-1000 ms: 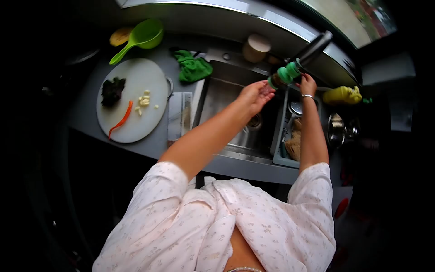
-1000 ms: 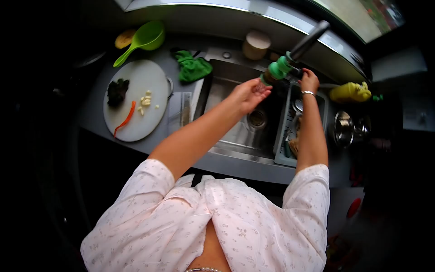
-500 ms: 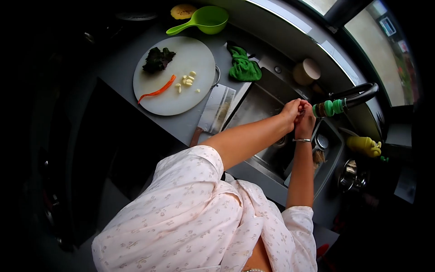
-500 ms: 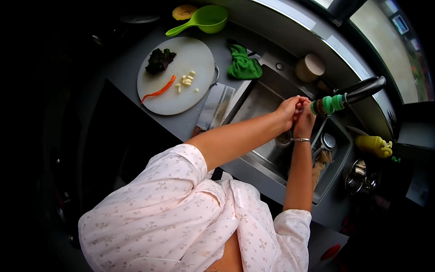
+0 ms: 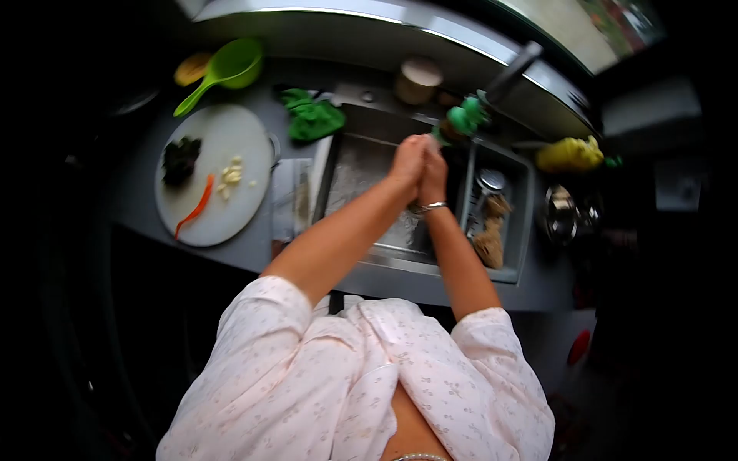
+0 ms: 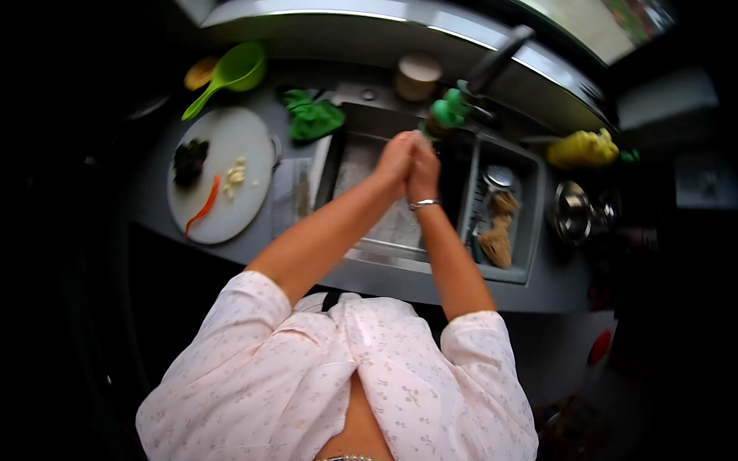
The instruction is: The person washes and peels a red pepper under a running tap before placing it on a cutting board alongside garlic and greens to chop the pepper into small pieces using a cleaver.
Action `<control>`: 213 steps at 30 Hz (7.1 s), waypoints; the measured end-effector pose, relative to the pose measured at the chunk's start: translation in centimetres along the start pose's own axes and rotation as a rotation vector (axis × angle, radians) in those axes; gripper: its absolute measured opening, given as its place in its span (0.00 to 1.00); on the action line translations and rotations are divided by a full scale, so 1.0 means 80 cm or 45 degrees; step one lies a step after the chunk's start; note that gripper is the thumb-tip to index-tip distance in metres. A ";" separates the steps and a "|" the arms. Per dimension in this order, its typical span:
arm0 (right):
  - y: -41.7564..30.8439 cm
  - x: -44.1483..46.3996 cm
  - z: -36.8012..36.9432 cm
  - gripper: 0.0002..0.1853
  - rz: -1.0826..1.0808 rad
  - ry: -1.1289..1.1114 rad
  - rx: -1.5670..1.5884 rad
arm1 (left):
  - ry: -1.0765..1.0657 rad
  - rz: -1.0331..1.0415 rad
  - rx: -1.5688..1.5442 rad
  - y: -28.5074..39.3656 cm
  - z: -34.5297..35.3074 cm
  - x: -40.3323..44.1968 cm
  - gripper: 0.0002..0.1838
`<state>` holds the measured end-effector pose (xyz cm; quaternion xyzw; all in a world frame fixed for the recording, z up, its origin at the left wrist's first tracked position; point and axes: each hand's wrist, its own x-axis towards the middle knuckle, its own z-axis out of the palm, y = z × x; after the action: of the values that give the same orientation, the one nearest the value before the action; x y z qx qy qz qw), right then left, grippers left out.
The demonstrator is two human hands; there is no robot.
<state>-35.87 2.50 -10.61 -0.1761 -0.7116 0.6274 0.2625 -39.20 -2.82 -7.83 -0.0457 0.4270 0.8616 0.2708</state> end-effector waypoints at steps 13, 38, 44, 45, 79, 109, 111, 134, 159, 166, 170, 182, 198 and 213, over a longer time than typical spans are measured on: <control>-0.007 0.003 -0.029 0.18 0.069 -0.267 -0.173 | -0.076 -0.299 -0.101 0.013 -0.002 -0.016 0.15; 0.002 0.002 -0.013 0.12 0.346 -0.170 0.016 | 0.380 0.652 2.166 0.106 -0.179 0.050 0.22; -0.011 0.005 -0.021 0.11 0.302 -0.111 0.004 | 0.368 0.598 2.361 0.110 -0.250 0.080 0.25; -0.010 0.011 -0.028 0.12 0.366 -0.136 -0.175 | 0.358 0.582 2.313 0.113 -0.250 0.078 0.24; -0.120 -0.065 0.107 0.18 0.297 -0.536 0.555 | 0.183 0.489 0.325 0.153 -0.105 -0.081 0.07; -0.191 -0.083 0.149 0.18 -1.157 -0.554 -0.727 | 0.302 0.509 -0.333 0.217 -0.118 -0.144 0.16; -0.194 -0.072 0.151 0.14 -1.162 -0.441 -0.748 | 0.299 0.460 -0.295 0.211 -0.096 -0.158 0.15; -0.160 -0.055 0.124 0.23 -0.800 -0.389 -0.425 | 0.332 0.791 0.317 0.190 -0.064 -0.096 0.15; 0.044 0.154 -0.142 0.20 0.426 0.348 0.075 | 0.179 0.677 1.693 0.151 -0.242 -0.205 0.12; 0.037 0.139 -0.148 0.39 0.332 -0.018 -0.071 | 0.691 0.561 1.628 0.175 -0.333 -0.258 0.09; 0.043 0.079 -0.142 0.33 0.178 0.225 -0.186 | 0.891 0.593 1.710 0.201 -0.381 -0.273 0.09; -0.065 -0.223 0.111 0.08 0.436 -0.839 -0.289 | 1.145 0.585 1.570 0.280 -0.546 -0.324 0.09; -0.079 -0.329 0.261 0.38 0.175 -0.729 -1.305 | 0.787 0.502 1.498 0.289 -0.602 -0.323 0.14; -0.170 -0.371 0.257 0.27 0.107 -0.947 -0.574 | 0.697 0.519 1.481 0.286 -0.622 -0.307 0.09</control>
<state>-23.29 -33.26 -3.26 -0.0197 -0.8691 0.4873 -0.0825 -37.52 -62.38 -15.35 -0.0278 0.8747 0.4827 -0.0346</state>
